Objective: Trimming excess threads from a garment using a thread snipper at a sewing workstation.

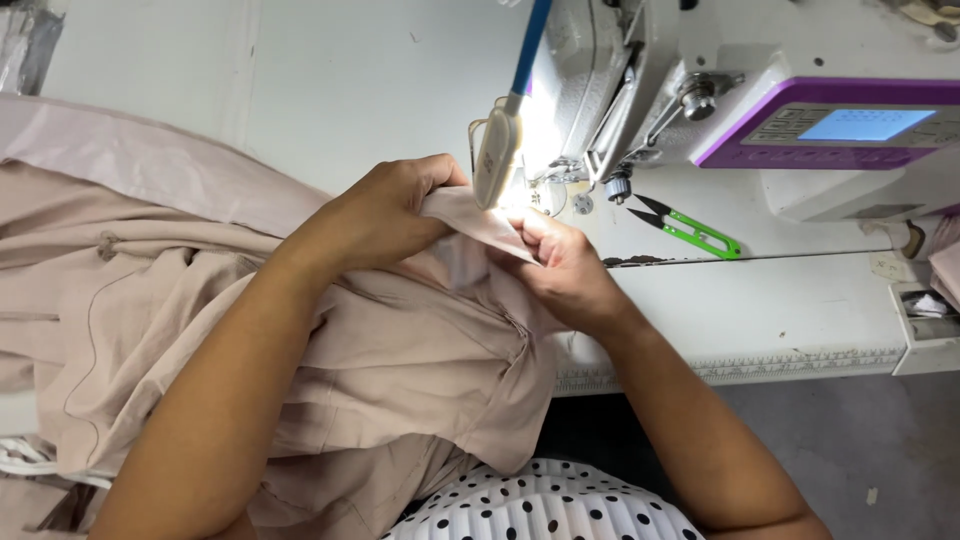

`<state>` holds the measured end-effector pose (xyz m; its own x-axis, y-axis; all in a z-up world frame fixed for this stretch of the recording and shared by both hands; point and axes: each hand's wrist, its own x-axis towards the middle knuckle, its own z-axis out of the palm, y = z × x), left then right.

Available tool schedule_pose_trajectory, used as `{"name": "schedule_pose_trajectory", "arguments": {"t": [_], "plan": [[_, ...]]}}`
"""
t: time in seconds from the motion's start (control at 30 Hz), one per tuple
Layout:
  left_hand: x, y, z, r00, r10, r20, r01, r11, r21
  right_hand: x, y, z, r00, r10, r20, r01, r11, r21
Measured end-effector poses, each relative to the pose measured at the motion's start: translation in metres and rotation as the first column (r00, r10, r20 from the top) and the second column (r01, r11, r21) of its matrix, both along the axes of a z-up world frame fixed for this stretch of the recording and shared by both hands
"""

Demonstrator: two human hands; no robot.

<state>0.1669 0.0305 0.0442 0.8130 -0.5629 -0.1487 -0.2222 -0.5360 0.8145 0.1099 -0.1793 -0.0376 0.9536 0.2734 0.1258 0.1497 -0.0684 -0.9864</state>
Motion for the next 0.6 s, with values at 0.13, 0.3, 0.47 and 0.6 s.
{"name": "schedule_pose_trajectory", "arguments": {"t": [0.13,0.3,0.47,0.6], "plan": [[0.001,-0.004,-0.021,0.994,0.022,-0.107,-0.036,0.991,-0.132,0.003,-0.012,-0.011,0.991,0.105,-0.081,-0.106,0.994,-0.003],[0.008,-0.018,-0.028,0.986,0.019,-0.167,-0.053,0.978,-0.204,-0.004,-0.001,0.008,0.917,0.149,-0.37,-0.091,0.981,0.169],[0.025,-0.017,-0.063,0.994,0.046,-0.103,-0.066,0.976,-0.207,-0.004,0.001,-0.005,0.911,0.145,-0.385,-0.016,0.947,0.32],[0.02,-0.01,-0.065,0.983,0.022,-0.183,-0.065,0.971,-0.229,-0.001,-0.005,-0.024,0.915,0.093,-0.393,0.045,0.943,0.329]]}}
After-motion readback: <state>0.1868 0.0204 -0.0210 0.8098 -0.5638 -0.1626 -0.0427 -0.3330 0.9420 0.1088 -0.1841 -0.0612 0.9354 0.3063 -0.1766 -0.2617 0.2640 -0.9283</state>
